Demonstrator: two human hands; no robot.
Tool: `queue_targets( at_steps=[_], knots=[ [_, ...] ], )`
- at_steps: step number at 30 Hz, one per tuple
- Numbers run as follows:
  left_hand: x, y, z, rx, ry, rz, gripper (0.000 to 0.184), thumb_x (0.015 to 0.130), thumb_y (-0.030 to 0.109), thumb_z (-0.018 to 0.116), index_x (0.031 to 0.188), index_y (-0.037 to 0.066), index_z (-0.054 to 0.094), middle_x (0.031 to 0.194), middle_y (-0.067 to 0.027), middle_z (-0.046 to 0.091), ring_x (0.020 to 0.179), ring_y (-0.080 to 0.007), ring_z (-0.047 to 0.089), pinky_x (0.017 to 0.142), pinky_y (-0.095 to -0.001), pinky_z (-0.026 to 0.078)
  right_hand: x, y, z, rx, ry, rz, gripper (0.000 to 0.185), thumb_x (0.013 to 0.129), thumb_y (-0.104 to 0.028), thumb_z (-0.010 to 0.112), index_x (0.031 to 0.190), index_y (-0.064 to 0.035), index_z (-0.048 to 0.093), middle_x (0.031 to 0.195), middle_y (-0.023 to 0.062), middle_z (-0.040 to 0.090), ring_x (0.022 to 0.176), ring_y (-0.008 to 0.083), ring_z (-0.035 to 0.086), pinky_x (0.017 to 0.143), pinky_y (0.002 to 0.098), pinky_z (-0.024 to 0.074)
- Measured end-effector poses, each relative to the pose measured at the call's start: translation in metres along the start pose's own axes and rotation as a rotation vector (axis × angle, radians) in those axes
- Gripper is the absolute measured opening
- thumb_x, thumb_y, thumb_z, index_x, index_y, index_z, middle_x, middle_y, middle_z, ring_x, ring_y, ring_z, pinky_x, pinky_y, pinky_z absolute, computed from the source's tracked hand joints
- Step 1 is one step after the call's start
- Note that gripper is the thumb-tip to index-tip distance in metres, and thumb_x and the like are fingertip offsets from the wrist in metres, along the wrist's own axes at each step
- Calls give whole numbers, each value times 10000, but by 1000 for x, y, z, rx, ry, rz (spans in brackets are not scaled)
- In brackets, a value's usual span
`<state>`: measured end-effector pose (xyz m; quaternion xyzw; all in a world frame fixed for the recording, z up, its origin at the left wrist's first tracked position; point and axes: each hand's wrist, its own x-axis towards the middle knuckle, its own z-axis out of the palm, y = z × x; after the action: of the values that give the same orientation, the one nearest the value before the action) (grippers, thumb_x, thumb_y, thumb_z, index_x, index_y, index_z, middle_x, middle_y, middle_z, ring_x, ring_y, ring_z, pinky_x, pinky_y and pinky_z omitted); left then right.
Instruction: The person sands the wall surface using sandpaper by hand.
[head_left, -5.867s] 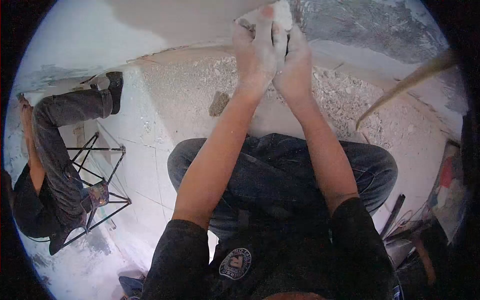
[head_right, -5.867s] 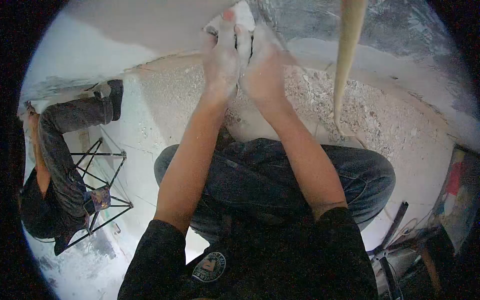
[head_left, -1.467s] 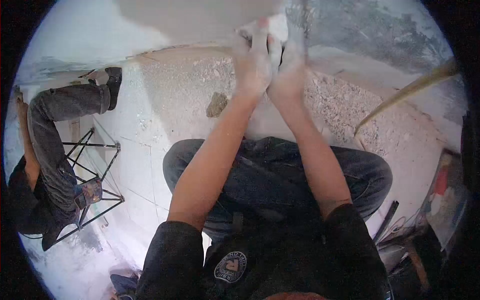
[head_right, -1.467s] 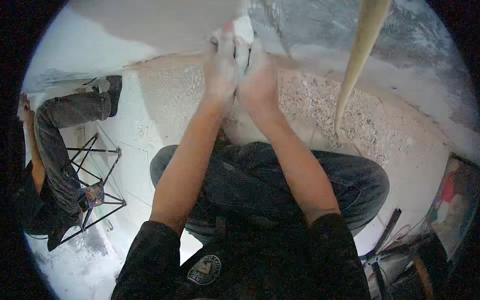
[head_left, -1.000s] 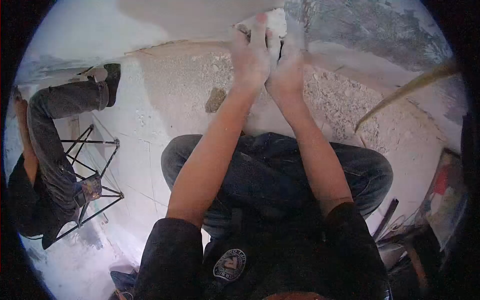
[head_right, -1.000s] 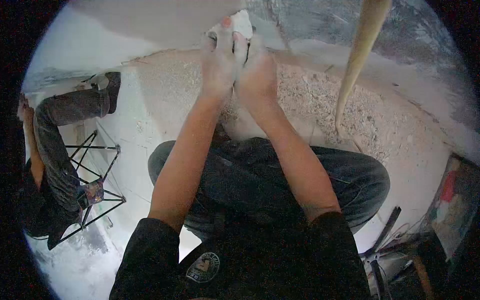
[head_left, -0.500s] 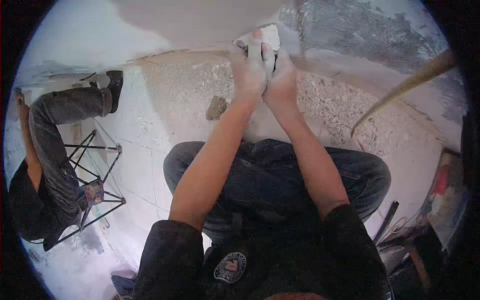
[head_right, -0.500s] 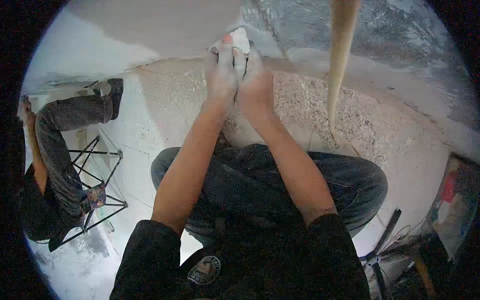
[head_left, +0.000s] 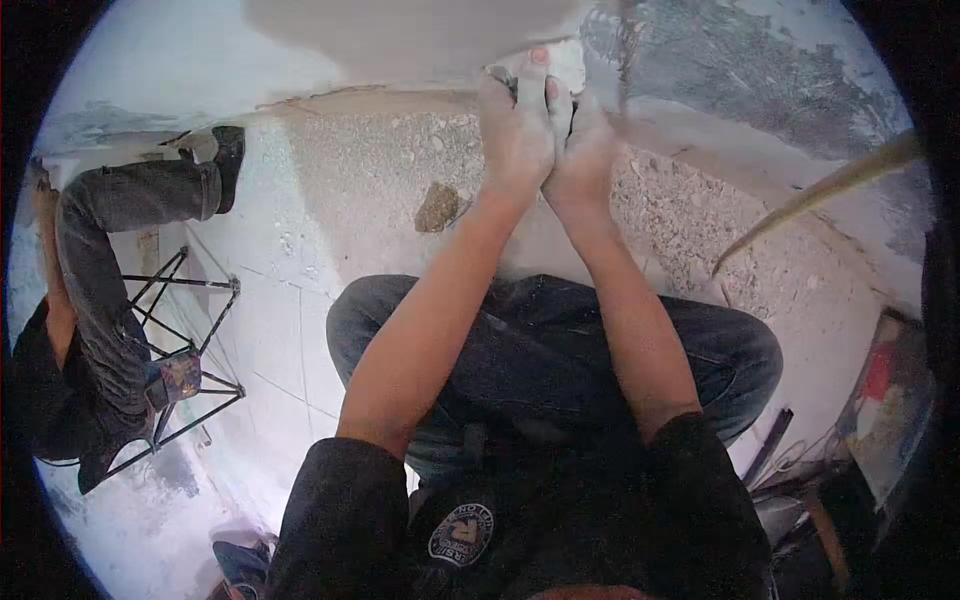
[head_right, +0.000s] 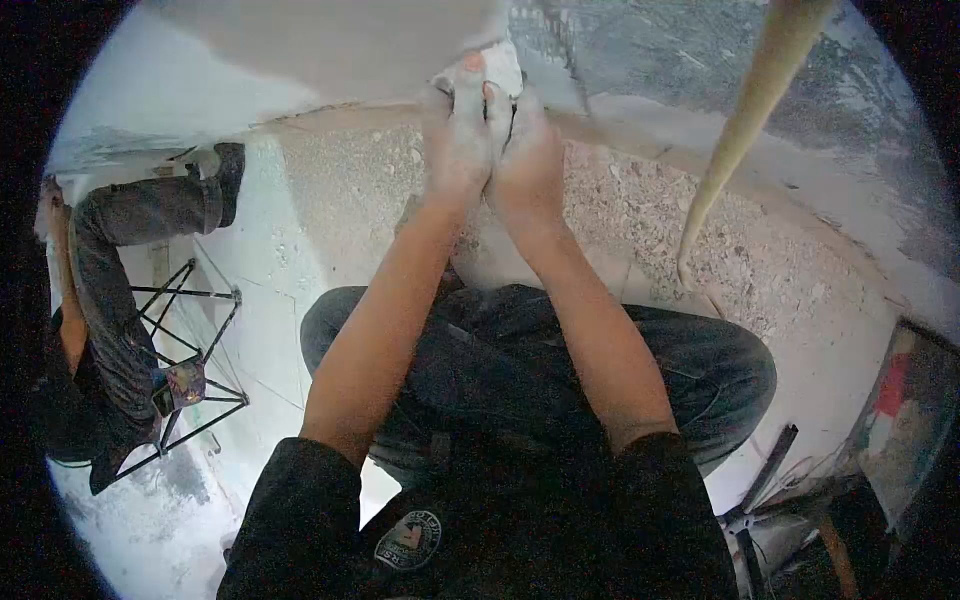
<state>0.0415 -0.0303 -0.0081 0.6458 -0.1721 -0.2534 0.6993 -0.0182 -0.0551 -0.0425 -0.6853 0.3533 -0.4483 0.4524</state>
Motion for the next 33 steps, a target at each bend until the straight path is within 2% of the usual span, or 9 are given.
queue_targets(
  at_steps=[2,3,6,8,11,17,19,31,33],
  knots=[
    [7,1,-8,904,101,1097,407,921,343,603,1010,-50,550,880,-107,591,735,-171,548,671,-336,472,9,-12,-8,-74,59,-240,308,930,-273,544,1009,25,532,815,243,610,755,400,597,689,426,463],
    [2,2,-5,908,97,1087,407,921,343,603,1010,-50,550,880,-107,591,735,-171,548,671,-336,472,13,-44,-20,137,6,-95,282,919,-237,544,1014,28,528,812,234,610,752,377,601,687,410,463],
    [-5,3,7,534,62,698,403,935,341,583,971,-59,552,918,-116,576,761,-170,551,659,-323,475,7,-8,-10,-16,31,-105,272,931,-221,523,1034,30,526,810,231,611,752,370,605,685,403,463],
    [-3,-12,-1,230,50,88,433,940,362,569,994,-65,517,923,-125,557,800,-184,548,676,-332,475,-5,3,1,93,7,-57,280,940,-231,519,1067,19,522,861,231,620,791,354,610,699,395,461],
    [-9,1,-5,198,-58,-35,551,955,469,499,1089,-64,458,994,-149,576,921,-225,542,828,-361,451,-11,8,6,91,-88,132,306,952,-239,507,1117,18,511,882,238,621,814,338,619,707,397,462],
    [-2,-14,-7,263,45,102,548,963,473,479,1068,-65,472,994,-157,572,926,-216,538,843,-357,442,-15,28,10,231,-54,5,314,969,-259,495,1094,28,514,834,215,621,754,311,615,686,392,463],
    [-2,-10,-10,304,82,149,492,963,460,488,1035,-27,503,954,-119,570,877,-196,532,800,-342,447,-19,33,9,102,-70,140,301,980,-244,505,945,51,549,842,136,638,787,156,562,699,328,458],
    [21,-28,-21,135,211,371,278,942,287,570,905,13,551,739,-106,585,676,-216,554,669,-351,451,-23,0,-21,-4,-318,-17,343,967,-195,496,1232,21,520,1062,148,636,984,207,596,848,351,462],
    [28,-39,-23,409,278,708,270,925,297,580,894,28,575,808,-120,604,748,-257,575,713,-402,447,-20,45,-33,-245,-221,-304,332,958,-184,514,1218,22,542,1053,153,640,966,225,599,818,352,474]
  ],
)
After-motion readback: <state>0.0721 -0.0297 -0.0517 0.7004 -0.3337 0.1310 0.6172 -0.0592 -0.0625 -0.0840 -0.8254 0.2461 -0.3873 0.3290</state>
